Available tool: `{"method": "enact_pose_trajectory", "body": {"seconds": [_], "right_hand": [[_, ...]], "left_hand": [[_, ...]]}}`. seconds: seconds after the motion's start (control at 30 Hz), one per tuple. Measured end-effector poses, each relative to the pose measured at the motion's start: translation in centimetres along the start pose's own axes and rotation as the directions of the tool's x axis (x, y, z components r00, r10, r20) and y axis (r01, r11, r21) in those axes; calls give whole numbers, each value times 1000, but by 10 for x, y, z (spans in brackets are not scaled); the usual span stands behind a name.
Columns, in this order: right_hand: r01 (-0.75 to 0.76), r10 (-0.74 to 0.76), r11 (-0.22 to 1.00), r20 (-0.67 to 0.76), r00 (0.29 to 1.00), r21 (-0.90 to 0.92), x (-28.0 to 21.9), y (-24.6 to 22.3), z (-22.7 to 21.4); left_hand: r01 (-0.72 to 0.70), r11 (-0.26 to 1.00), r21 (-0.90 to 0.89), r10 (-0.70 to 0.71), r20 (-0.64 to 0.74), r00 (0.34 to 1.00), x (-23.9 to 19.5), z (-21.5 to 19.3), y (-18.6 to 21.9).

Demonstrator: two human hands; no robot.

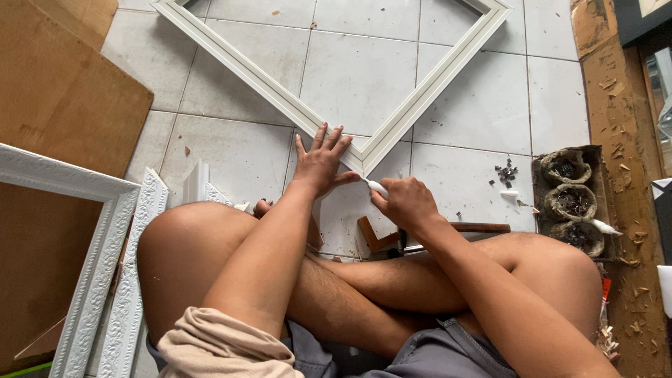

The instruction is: The person assembles a white picture frame on the floor. They apply glue to the mitered corners, press the pieces together, and use a hammer to secure the joints with small nails. The person works on multiple corners of the frame throughout the clip.

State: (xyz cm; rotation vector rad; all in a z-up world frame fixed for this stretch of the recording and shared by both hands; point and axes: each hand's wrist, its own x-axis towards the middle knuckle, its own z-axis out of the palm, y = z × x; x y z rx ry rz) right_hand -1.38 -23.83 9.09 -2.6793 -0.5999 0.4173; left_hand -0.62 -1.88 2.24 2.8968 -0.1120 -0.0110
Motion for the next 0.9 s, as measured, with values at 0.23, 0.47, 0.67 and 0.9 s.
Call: {"method": "enact_pose_trajectory", "body": {"seconds": [0.23, 0.47, 0.67, 0.9], "right_hand": [[16, -16, 999, -19, 1000, 47, 0, 3, 1], [27, -26, 996, -20, 999, 82, 2, 5, 5], [43, -42, 999, -11, 999, 19, -5, -5, -13], [24, 26, 978, -234, 972, 206, 22, 58, -30]], "left_hand": [[5, 1000, 4, -5, -2, 1000, 0, -1, 1], [8, 1000, 6, -8, -7, 1000, -2, -5, 3], [15, 1000, -10, -15, 5, 1000, -1, -5, 2], [12, 999, -36, -11, 30, 999, 8, 1, -7]]}}
